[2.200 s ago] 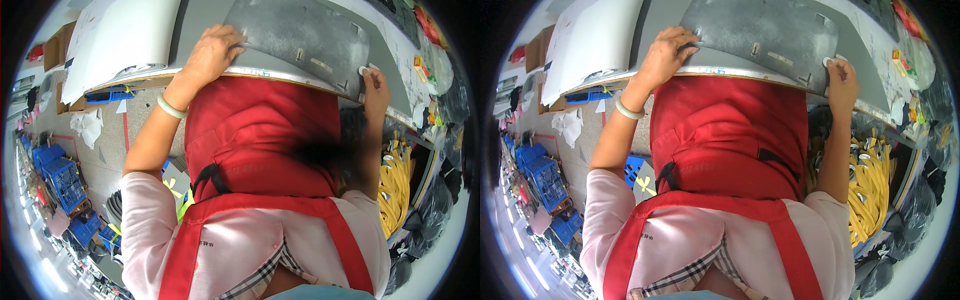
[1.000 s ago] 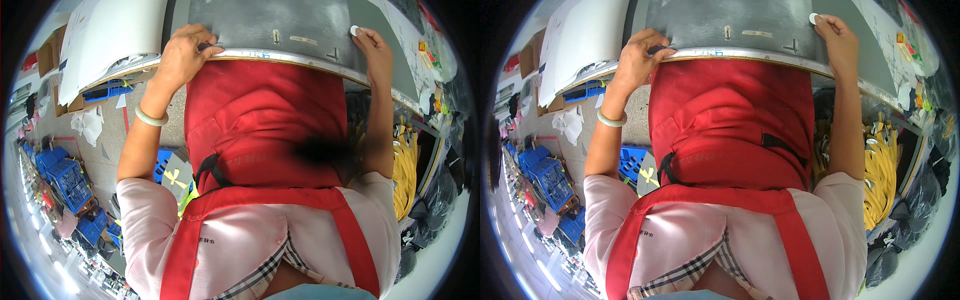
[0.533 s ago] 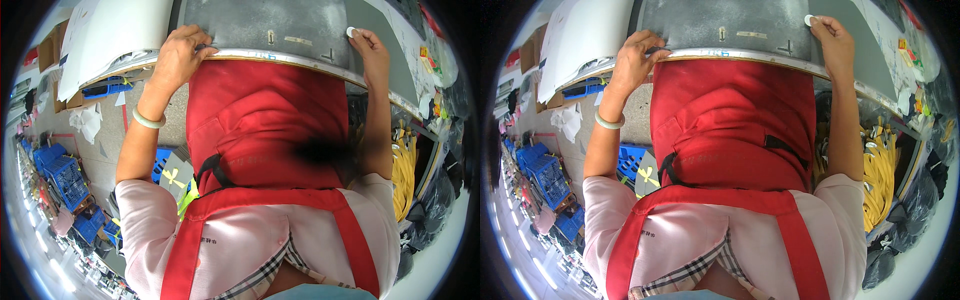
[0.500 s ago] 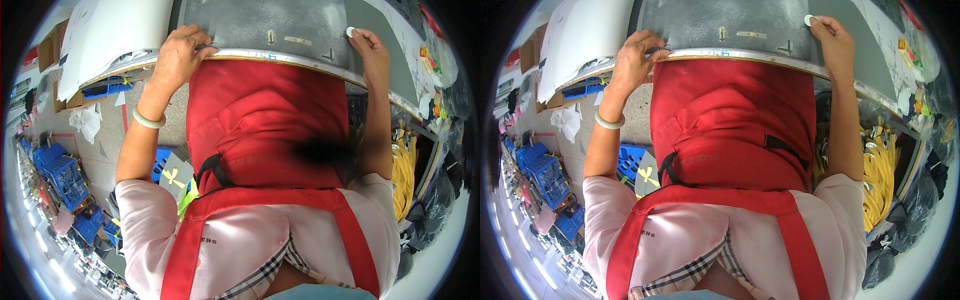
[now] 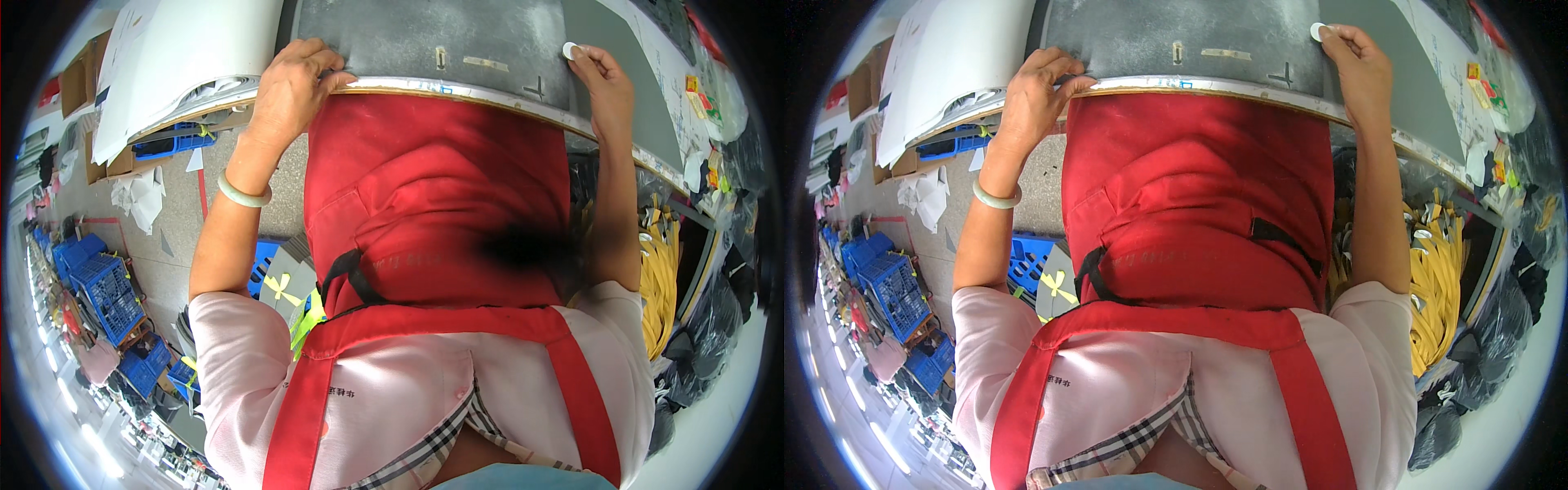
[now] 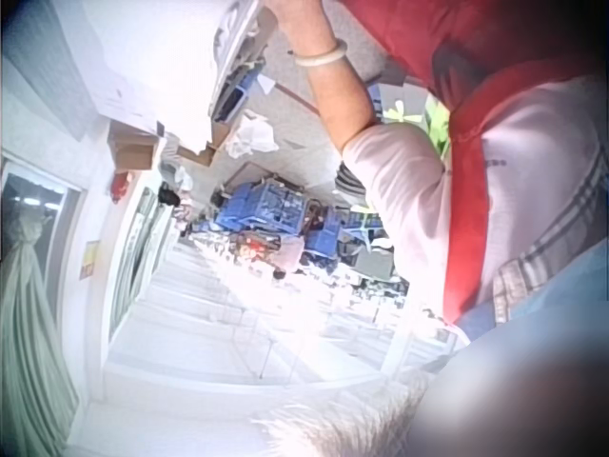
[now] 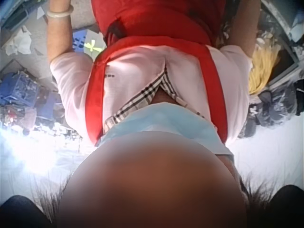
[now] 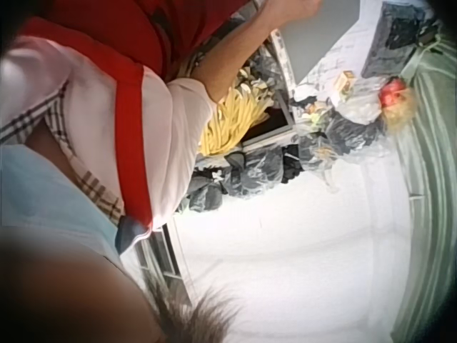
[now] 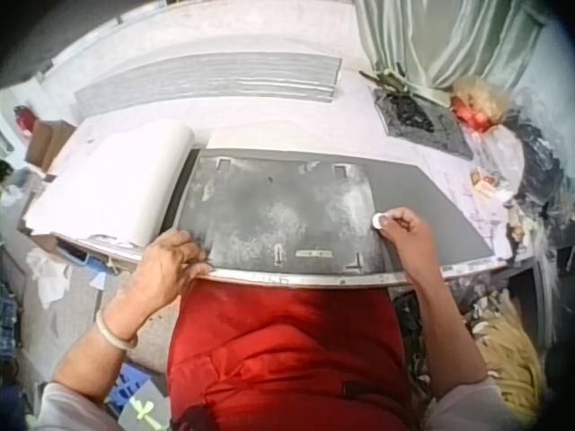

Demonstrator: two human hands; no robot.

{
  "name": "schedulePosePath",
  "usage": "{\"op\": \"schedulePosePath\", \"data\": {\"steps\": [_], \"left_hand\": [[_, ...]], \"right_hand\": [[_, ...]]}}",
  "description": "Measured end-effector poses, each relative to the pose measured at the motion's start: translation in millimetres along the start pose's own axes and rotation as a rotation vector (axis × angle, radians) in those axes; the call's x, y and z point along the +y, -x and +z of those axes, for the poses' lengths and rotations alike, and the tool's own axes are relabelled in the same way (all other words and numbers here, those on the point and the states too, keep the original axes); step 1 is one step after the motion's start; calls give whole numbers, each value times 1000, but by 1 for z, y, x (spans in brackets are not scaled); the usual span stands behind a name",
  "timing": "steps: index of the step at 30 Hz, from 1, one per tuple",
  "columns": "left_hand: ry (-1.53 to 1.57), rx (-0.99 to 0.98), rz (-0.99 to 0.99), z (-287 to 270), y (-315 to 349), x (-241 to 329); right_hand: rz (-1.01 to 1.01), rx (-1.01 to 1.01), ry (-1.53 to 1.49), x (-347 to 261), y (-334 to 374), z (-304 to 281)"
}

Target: Cleaning and inspecting metal plates using a white cleaning cloth.

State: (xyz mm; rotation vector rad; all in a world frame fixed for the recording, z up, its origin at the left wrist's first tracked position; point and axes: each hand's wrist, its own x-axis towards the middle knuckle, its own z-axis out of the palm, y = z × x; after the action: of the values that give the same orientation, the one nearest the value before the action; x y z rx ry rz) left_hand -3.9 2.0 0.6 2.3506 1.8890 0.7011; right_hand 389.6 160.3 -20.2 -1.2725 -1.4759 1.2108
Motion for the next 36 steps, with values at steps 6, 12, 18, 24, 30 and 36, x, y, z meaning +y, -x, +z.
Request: {"op": "schedulePosePath", "data": {"steps": [6,12,18,24,30,36], "left_hand": [[-16,-19,15,1,0,-3],[-6,-42,-40,-1,-1,1],[-8,-31,-41,1,0,0],[-15,-47,-35,0,-2,3],[-26,-43,-20,0,-1,-1],[-13,-53,-62,-4,-12,12]], "right_hand": [[-30,24,-9,3,2,4],[-48,16,57,15,-2,-5],[-74,6,69,16,-3,-2],[-100,43,141,12,0,4],[-140,57,339,12,7,11],[-212,21,427,-5,19,30]]}}
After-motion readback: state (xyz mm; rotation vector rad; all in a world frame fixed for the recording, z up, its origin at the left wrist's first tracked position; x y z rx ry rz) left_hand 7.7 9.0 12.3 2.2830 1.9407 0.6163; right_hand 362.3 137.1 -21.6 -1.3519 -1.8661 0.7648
